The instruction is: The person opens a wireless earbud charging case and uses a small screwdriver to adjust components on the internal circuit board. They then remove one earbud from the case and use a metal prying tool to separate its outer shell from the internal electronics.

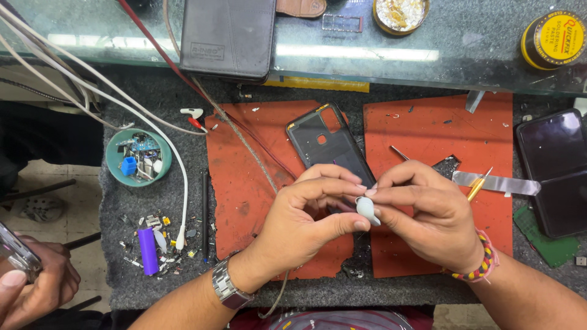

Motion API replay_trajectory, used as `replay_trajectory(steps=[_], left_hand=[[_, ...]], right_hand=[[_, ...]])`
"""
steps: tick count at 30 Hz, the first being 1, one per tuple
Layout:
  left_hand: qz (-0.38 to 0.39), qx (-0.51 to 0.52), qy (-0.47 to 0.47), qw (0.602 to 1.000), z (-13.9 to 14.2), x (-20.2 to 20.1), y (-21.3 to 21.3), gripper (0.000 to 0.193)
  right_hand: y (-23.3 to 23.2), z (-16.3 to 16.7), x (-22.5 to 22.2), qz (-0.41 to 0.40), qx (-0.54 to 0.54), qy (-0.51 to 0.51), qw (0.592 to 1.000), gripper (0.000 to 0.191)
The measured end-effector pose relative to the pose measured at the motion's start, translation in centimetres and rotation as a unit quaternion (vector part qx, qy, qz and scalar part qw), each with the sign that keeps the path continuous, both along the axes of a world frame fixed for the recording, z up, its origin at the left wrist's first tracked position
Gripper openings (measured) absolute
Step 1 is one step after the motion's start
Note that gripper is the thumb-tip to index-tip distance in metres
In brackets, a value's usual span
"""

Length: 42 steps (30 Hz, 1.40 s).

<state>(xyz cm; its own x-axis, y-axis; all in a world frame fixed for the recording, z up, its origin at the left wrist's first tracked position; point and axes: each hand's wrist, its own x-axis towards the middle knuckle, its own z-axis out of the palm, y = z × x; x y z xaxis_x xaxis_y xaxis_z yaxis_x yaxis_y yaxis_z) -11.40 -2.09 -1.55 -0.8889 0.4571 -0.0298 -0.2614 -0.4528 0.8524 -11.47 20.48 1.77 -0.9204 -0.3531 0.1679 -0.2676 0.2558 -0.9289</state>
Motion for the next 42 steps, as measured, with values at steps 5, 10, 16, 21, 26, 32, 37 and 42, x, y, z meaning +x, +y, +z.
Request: replay_trajectory(steps=[5, 10, 16, 21, 26, 32, 37, 42], left_hand=[[0.022, 0.011, -0.008, 1.000, 0.2, 0.2, 0.1, 0.024], [0.047, 0.036, -0.049, 0.997, 0.1, 0.2, 0.2, 0.024], [0.066, -0.150, 0.107, 0.981, 0.7, 0.1, -0.4, 0.023], [0.060, -0.107, 0.064, 0.990, 1.4, 0.0, -0.4, 0.018], [0.058, -0.086, 0.131, 0.986, 1.7, -0.5, -0.8, 0.016], [0.017, -0.089, 0.134, 0.987, 1.4, -0.6, -0.9, 0.018], [-0.008, -0.083, 0.097, 0.992, 1.1, -0.6, -1.0, 0.019], [-0.022, -0.080, 0.096, 0.992, 1.0, -0.6, -1.3, 0.020]], right_hand=[[-0.2, 0.2, 0.1, 0.009, 0.075, 0.021, 0.997, 0.021], [-0.4, 0.3, 0.1, 0.016, 0.072, 0.038, 0.997, 0.022], [-0.1, -0.1, -0.1, 0.020, 0.029, -0.016, 0.999, 0.028], [-0.1, -0.5, 0.3, -0.006, -0.025, -0.071, 0.997, 0.030], [-0.5, -0.5, 0.0, -0.001, -0.047, 0.030, 0.998, 0.027], [0.0, 0.0, -0.7, 0.044, 0.027, 0.158, 0.986, 0.033], [0.0, 0.2, -0.8, 0.061, 0.057, 0.210, 0.974, 0.036], [-0.1, 0.8, -1.0, 0.067, 0.095, 0.247, 0.962, 0.037]])
